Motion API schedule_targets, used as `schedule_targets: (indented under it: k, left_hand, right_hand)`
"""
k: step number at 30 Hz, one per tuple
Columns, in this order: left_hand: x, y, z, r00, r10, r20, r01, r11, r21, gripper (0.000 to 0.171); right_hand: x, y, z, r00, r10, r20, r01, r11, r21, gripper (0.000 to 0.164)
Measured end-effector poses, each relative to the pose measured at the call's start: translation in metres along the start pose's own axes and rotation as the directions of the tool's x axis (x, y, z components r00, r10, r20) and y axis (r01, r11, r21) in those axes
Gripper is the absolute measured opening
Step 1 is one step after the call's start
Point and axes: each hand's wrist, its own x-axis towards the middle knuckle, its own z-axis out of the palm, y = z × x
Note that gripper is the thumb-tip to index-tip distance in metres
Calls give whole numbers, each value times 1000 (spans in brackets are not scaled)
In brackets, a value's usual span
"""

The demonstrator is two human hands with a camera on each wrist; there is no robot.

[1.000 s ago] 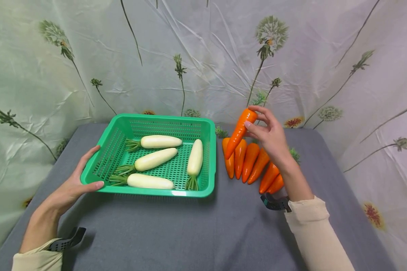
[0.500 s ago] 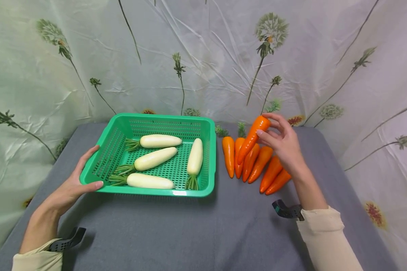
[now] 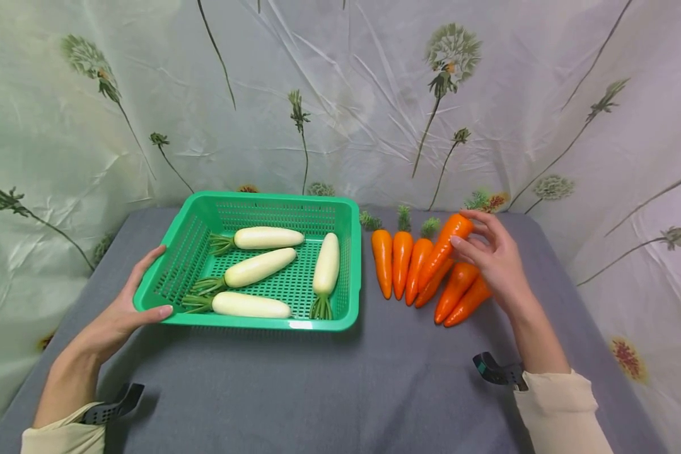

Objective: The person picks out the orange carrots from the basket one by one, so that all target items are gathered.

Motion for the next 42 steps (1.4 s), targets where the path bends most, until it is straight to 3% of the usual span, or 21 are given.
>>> schedule_targets:
  k: [11, 17, 27, 36, 42]
  left_hand:
    - [0, 0, 1, 1000, -9, -2, 9, 1000, -5, 106]
    - [-1, 0, 2, 1000, -18, -4, 18, 1000, 8, 106]
    - [2, 3, 3, 1000, -15, -5, 15, 1000, 10, 106]
    - [0, 2, 3, 1000, -1, -9, 1, 1000, -20, 106]
    - [-1, 1, 3, 1000, -9, 1, 9, 999, -33, 106]
  right_hand:
    - [-28, 23, -33, 997, 58, -41, -55, 996, 73, 49]
    - [-39, 35, -46, 997, 53, -48, -47, 993, 108, 48]
    - [-57, 47, -60, 991, 110, -75, -106, 993, 54, 46]
    - [-67, 55, -71, 995, 76, -65, -69, 993, 94, 45]
    - [-70, 60, -80, 988, 129, -84, -124, 990, 66, 42]
